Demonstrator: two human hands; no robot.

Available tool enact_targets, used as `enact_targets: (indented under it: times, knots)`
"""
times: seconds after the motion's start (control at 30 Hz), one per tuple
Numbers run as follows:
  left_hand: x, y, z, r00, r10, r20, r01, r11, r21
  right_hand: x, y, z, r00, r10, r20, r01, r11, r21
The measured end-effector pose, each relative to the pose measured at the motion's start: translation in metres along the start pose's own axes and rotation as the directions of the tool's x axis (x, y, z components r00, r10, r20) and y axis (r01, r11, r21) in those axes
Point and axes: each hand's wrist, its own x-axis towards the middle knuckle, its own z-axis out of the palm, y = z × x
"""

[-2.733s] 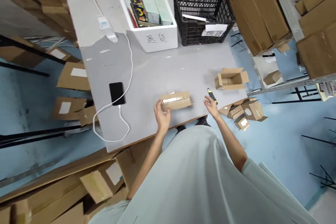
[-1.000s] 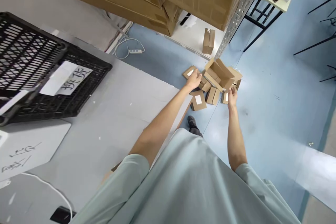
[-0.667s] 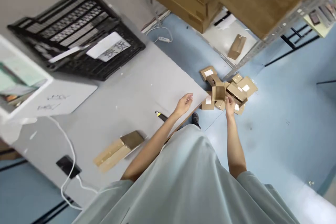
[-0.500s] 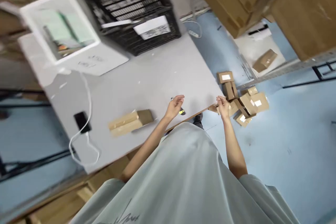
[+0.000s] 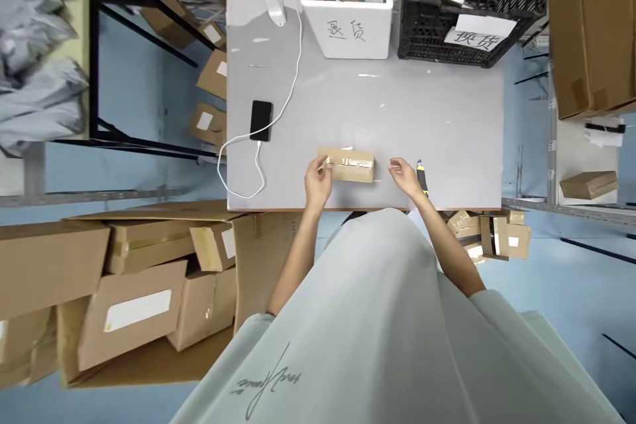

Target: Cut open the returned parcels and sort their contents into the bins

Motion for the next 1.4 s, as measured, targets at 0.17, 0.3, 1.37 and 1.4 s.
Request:
enact_targets:
  times: [0.17,0.3,1.37,1.4]
  knots:
    - [0.030,-0.049,-0.036,0.992,-0.124,-0.010,0.124,0.991,0.042,0.011,-0.018,0.055,0.993,0.122,0.004,-0.120,0.982,-0.144]
    - [0.039,-0.056,-0.035,0.971,-0.182,0.154,0.182,0.983,0.016,0.000,-0.020,0.076,0.984,0.173,-0.051,-0.178,0.975,-0.132]
    - [0.006,-0.023,0.018,0.959,-0.142,0.244,0.105,0.982,0.158,-0.016,0.095,-0.023,0.878,0.364,-0.310,-0.474,0.753,-0.457]
    - [0.006,-0.024,0.018,0.960,-0.141,0.241,0.104,0.982,0.161,-0.014,0.095,-0.023,0.878,0.366,-0.308,-0.475,0.743,-0.472]
